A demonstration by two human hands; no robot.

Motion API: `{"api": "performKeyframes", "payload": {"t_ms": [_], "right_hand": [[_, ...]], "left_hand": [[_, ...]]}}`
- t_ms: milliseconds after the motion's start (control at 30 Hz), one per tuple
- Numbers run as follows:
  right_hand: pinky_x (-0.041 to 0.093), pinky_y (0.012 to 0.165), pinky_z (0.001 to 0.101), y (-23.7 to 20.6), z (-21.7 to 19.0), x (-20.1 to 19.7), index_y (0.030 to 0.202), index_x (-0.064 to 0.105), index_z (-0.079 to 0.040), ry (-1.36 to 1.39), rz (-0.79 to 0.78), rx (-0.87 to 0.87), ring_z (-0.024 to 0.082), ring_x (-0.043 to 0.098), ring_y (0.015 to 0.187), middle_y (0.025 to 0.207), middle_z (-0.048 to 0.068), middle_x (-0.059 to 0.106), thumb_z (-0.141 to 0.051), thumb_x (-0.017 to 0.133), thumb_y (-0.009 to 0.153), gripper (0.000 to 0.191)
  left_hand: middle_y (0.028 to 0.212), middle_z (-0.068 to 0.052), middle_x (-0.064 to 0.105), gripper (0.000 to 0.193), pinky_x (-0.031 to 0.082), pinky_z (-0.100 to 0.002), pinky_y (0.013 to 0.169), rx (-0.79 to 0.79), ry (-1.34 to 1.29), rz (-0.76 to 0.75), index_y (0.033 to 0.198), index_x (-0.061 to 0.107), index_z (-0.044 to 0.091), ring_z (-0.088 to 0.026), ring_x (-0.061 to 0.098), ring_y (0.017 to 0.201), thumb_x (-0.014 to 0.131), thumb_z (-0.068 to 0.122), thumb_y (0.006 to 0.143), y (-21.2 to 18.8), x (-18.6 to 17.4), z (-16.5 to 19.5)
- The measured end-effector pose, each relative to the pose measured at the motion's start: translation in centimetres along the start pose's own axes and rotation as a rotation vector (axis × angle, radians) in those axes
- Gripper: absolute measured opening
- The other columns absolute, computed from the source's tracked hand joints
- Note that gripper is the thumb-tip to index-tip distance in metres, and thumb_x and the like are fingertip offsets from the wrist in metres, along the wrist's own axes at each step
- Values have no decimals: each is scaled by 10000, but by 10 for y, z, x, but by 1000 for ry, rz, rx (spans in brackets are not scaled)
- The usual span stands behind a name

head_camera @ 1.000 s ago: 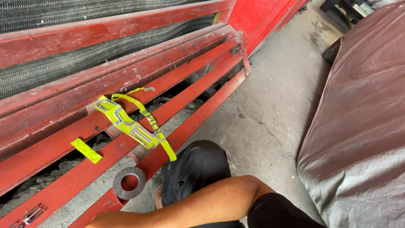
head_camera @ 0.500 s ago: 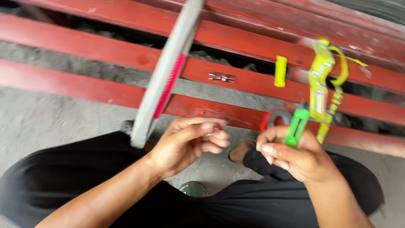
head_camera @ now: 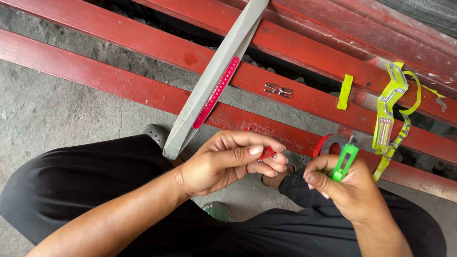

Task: The person sits on the ground with a red metal truck bed rail across their lap and applies red tape along the rail. They use a green utility knife to cut tape pieces from the roll and trim the applied tape, pressing the tape down along the rail by hand.

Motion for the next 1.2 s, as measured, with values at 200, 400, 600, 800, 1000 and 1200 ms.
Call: {"api": "performKeyframes", "payload": {"t_ms": [200, 400, 600, 800, 1000, 1200], "right_hand": [[383, 470, 224, -2, -16, 14, 918, 729, 36, 92, -92, 11, 63, 483, 522, 722, 59, 677, -159, 642, 970, 220], [329, 487, 184, -15, -42, 17, 1152, 734, 69, 94, 190, -175, 42, 444, 537, 790, 99, 683, -83, 651, 999, 231], [495, 710, 222, -27, -62, 29, 1167, 703, 40, 108, 212, -510, 89, 637, 744, 876, 83, 687, 44, 763, 957, 219], [538, 701, 230, -31, -93, 44, 1053, 722, 38, -351, 354, -647, 124, 699, 795, 923, 96, 728, -37, 763, 924, 154], [544, 761, 236, -7, -85, 55, 1004, 698, 42, -234, 379, -601, 130, 676, 848, 964, 91, 726, -13, 732, 988, 67], [374, 601, 214, 13, -46, 67, 1128, 643, 41, 331, 267, -363, 61, 495, 680, 852, 58, 620, -52, 676, 1065, 117]], "left_hand": [[1313, -183, 696, 321, 555, -379, 1112, 0, 181, -29, 1408, 613, -47, -246, 671, 1280, 548, 100, 1130, 4, 9, 6], [1324, -133, 708, 312, 563, -358, 1116, 33, 322, -10, 1369, 643, -27, -209, 671, 1283, 582, 145, 1115, 9, 20, 8], [1197, -87, 733, 292, 594, -326, 986, -39, 365, 77, 1311, 690, 0, -138, 686, 1107, 636, 145, 1063, 21, 23, -9], [1045, -54, 752, 303, 595, -295, 859, 10, 438, 133, 1294, 716, 24, -111, 685, 939, 685, 154, 1023, 25, 28, -12], [1114, -41, 765, 308, 585, -251, 897, 94, 566, 267, 1266, 724, 12, -67, 688, 1016, 695, 159, 997, 25, 25, -4], [1003, -75, 788, 232, 628, -244, 855, 206, 549, 369, 1147, 747, -33, -86, 741, 923, 739, 100, 958, 17, 11, -6]]}}
Point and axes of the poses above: each hand's wrist, its own y-axis towards the middle knuckle, its own x-axis out of the palm, z = x × y, the point moved 5 cm from there along y, towards the middle knuckle
